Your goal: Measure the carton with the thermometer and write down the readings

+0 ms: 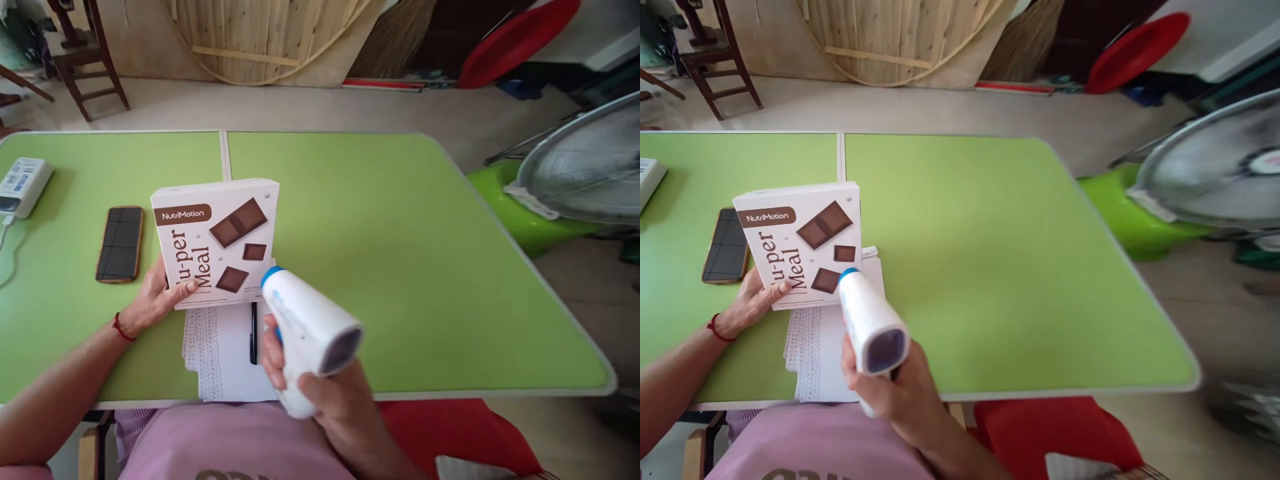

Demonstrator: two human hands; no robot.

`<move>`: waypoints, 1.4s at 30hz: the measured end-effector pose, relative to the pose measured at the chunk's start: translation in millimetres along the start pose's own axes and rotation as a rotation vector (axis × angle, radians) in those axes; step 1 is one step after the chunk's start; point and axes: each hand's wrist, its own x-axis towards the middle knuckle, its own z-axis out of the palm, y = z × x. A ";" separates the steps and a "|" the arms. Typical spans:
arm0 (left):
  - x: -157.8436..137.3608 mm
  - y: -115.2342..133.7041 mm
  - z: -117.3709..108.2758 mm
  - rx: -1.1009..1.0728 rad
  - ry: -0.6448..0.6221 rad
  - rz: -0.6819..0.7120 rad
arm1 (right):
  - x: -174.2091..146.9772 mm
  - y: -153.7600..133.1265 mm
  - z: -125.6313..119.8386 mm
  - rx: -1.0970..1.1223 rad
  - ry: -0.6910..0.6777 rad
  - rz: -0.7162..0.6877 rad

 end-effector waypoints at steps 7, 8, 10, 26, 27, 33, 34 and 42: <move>3.1 8.3 -0.2 -0.130 -0.106 -0.025 | 20.8 21.9 19.6 0.053 -0.044 0.114; 3.4 6.8 -0.7 -0.114 -0.110 -0.019 | 22.1 23.3 19.4 0.049 -0.031 0.102; 4.0 2.1 -2.0 -0.070 -0.119 -0.007 | 23.9 25.0 20.2 0.051 -0.017 0.092; 6.0 13.8 -0.3 -0.024 -0.103 0.008 | 27.6 30.8 26.1 0.072 -0.066 0.129; 6.0 13.7 -0.3 -0.017 -0.098 0.009 | 27.5 31.0 26.3 0.081 -0.067 0.124; 5.9 14.0 -0.4 -0.022 -0.108 0.029 | 27.4 33.5 26.5 0.059 -0.057 0.119; 5.9 14.1 -0.3 -0.029 -0.109 0.030 | 27.2 34.3 26.4 0.059 -0.052 0.124; 5.5 8.7 -0.5 -0.022 -0.106 0.023 | 26.3 39.0 24.8 0.096 -0.036 0.150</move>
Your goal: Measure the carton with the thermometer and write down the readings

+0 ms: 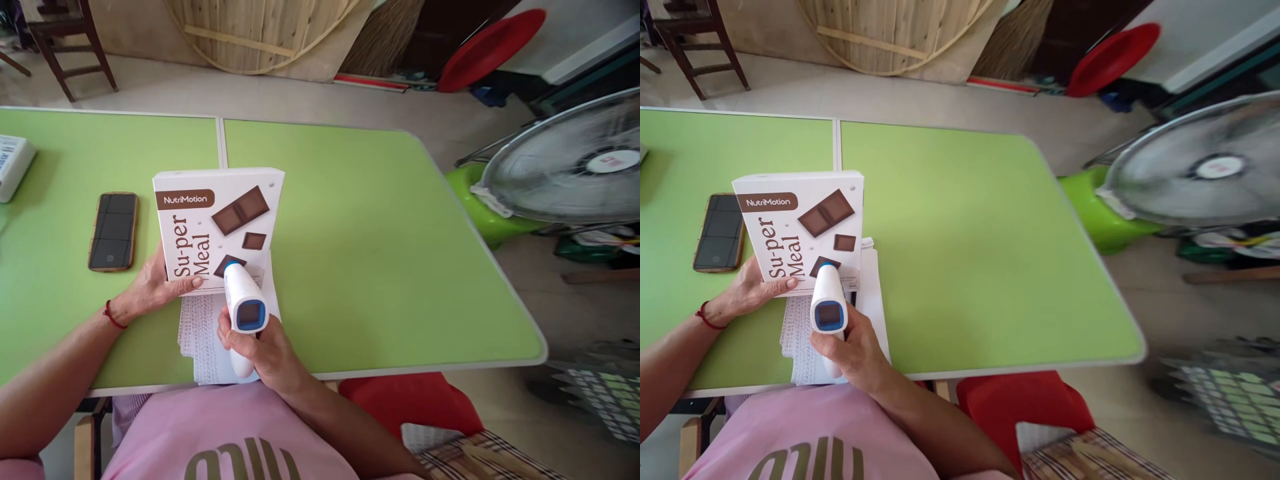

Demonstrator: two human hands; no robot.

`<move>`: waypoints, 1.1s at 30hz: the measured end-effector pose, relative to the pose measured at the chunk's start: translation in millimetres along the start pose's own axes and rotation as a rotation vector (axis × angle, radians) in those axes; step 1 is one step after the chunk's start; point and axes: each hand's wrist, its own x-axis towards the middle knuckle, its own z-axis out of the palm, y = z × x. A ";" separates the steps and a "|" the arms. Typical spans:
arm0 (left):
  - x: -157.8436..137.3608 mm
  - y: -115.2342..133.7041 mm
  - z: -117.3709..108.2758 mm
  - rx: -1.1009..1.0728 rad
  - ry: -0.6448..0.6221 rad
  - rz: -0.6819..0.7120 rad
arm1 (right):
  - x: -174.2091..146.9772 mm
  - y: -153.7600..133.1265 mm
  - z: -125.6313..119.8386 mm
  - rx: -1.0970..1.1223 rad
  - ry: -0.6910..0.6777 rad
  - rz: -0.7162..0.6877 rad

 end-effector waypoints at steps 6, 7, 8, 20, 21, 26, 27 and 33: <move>-0.1 -6.9 -1.8 0.003 0.001 0.019 | 0.3 -0.6 0.6 -0.001 0.003 -0.011; 0.1 -7.8 -2.1 0.011 -0.001 0.017 | 0.7 -0.1 0.9 0.004 0.006 -0.013; 0.2 -8.7 -2.5 0.016 -0.004 0.016 | 1.2 0.5 1.3 0.008 0.006 -0.012; -4.1 -7.3 -3.3 0.097 0.068 0.021 | -27.0 -43.4 -30.0 -0.363 0.069 -0.204; -4.4 -5.2 -3.5 0.141 0.083 0.022 | -30.1 -51.1 -41.3 -0.484 0.126 -0.295; -4.2 3.0 -4.8 0.264 0.114 0.001 | -19.6 -70.8 -95.9 -1.156 0.260 -0.418; -4.1 3.8 -4.9 0.257 0.107 -0.005 | -13.7 -69.9 -102.7 -1.260 0.272 -0.420; -5.0 2.9 -5.2 0.286 0.097 -0.035 | 15.9 -56.6 -115.0 -1.569 0.249 -0.467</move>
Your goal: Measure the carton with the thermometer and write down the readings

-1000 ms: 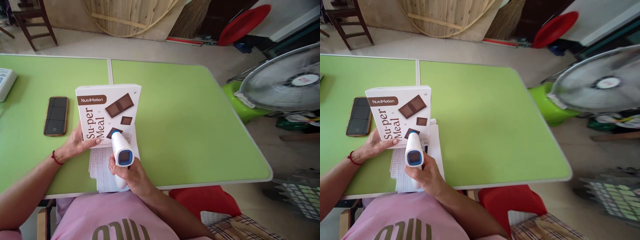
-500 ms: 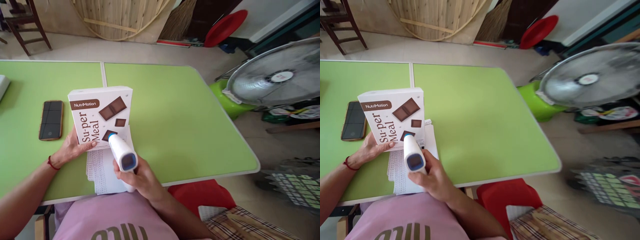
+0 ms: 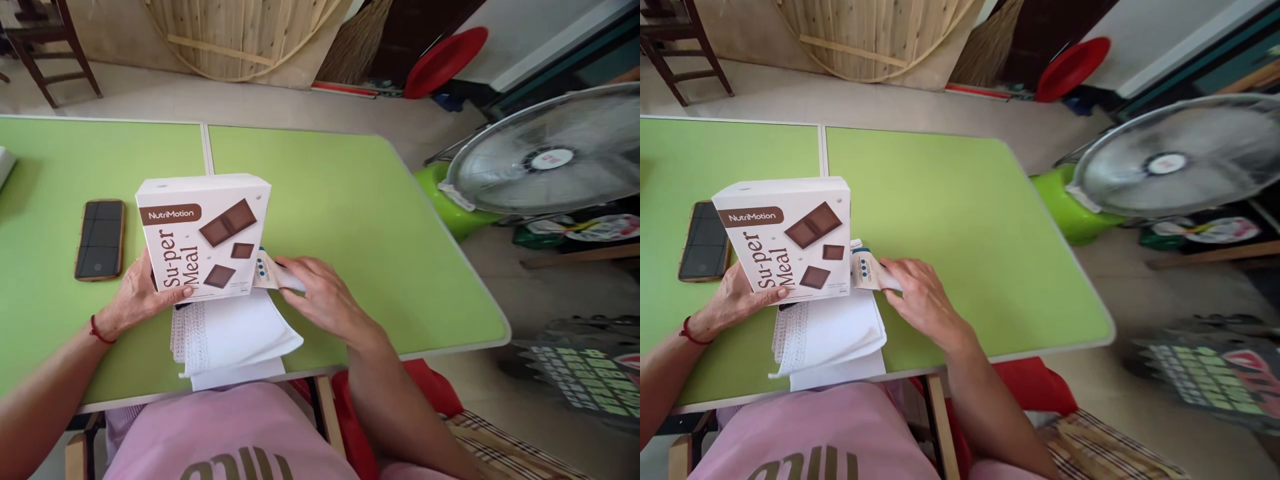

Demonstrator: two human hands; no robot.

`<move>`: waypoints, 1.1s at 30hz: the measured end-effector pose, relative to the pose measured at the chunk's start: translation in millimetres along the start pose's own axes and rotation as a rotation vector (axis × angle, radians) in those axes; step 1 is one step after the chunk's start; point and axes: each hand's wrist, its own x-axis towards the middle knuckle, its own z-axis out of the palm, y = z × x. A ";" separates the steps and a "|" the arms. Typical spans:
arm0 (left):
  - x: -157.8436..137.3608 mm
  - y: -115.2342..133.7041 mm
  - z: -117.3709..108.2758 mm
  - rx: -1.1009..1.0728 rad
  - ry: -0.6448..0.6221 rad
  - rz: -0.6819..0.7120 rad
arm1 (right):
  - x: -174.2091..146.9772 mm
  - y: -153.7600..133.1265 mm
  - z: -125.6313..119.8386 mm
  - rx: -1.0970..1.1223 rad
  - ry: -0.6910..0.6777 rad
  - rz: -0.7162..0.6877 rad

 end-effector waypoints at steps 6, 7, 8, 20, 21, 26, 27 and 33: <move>-0.4 -2.1 3.1 -0.076 0.046 -0.007 | 0.9 -2.9 -3.9 -0.084 0.027 -0.043; -0.3 -2.3 3.9 -0.094 0.056 -0.010 | -0.1 -8.0 -7.1 -0.090 0.071 -0.062; -0.1 -2.7 4.5 -0.109 0.066 -0.013 | -0.8 -14.7 -10.2 -0.081 0.113 -0.104; 9.1 -7.8 0.0 -0.190 0.351 0.059 | 25.3 -69.1 25.7 -0.237 0.028 -0.484; 9.4 -8.3 0.1 -0.174 0.362 0.072 | 26.0 -69.3 27.9 -0.249 0.009 -0.500; 8.7 -14.4 8.5 -0.012 0.356 0.079 | 20.1 -70.3 24.5 -0.248 0.006 -0.568; 9.0 -15.4 10.9 0.021 0.331 0.093 | 17.9 -70.5 21.8 -0.219 0.017 -0.579; 11.3 -22.2 20.0 0.228 0.193 0.139 | 6.4 -67.5 11.1 0.119 0.109 -0.657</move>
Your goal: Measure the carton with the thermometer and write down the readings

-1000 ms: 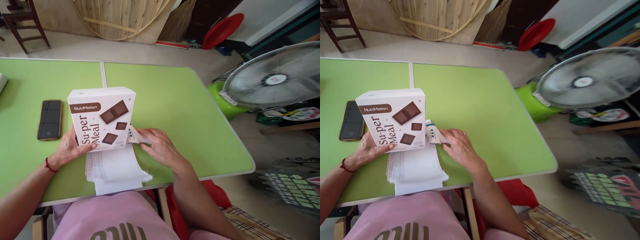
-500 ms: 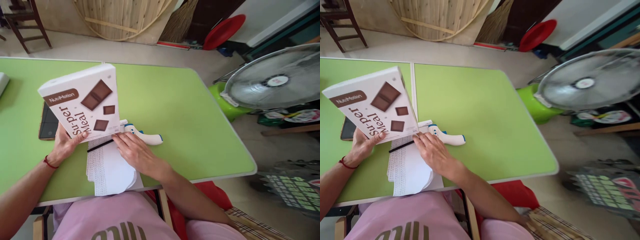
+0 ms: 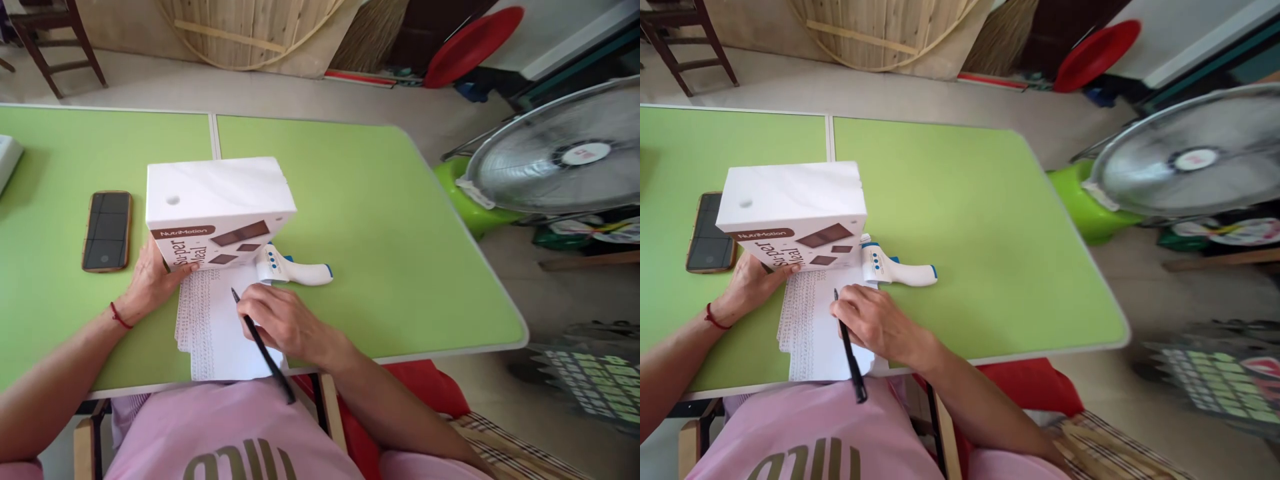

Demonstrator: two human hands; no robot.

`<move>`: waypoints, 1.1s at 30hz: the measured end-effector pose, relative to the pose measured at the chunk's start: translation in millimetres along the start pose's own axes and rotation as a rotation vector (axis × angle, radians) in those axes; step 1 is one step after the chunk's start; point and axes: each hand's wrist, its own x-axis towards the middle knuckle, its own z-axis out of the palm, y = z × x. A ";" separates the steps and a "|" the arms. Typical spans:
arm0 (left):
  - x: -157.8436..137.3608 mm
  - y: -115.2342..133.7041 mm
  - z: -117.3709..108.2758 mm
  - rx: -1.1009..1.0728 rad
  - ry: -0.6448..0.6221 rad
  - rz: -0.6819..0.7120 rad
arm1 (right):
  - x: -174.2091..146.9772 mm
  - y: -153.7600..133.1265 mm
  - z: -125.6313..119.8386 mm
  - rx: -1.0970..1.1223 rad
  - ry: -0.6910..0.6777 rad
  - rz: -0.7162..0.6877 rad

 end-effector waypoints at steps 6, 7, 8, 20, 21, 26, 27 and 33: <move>-25.2 16.4 -8.6 0.142 0.187 0.002 | -15.2 6.1 -4.9 0.138 0.188 -0.001; -31.2 24.6 -12.5 0.129 0.177 0.012 | -18.1 6.8 -7.6 0.179 0.216 0.019; -37.0 33.7 -16.4 0.113 0.146 0.026 | -21.0 7.2 -10.6 0.224 0.231 0.039; -50.0 61.9 23.4 0.152 -0.689 0.863 | -25.7 0.3 -35.4 0.558 0.199 0.281; -49.8 62.3 30.3 0.154 -0.696 0.882 | -21.9 -1.9 -38.3 0.607 0.193 0.357; -55.8 73.9 53.4 0.201 -0.663 0.796 | 6.0 -10.4 -29.2 0.919 0.141 0.633; -56.9 76.5 55.0 0.203 -0.656 0.776 | 11.5 -9.8 -21.1 0.958 0.124 0.652; -55.4 81.2 53.6 0.199 -0.638 0.786 | 17.1 5.5 34.2 0.797 0.263 0.760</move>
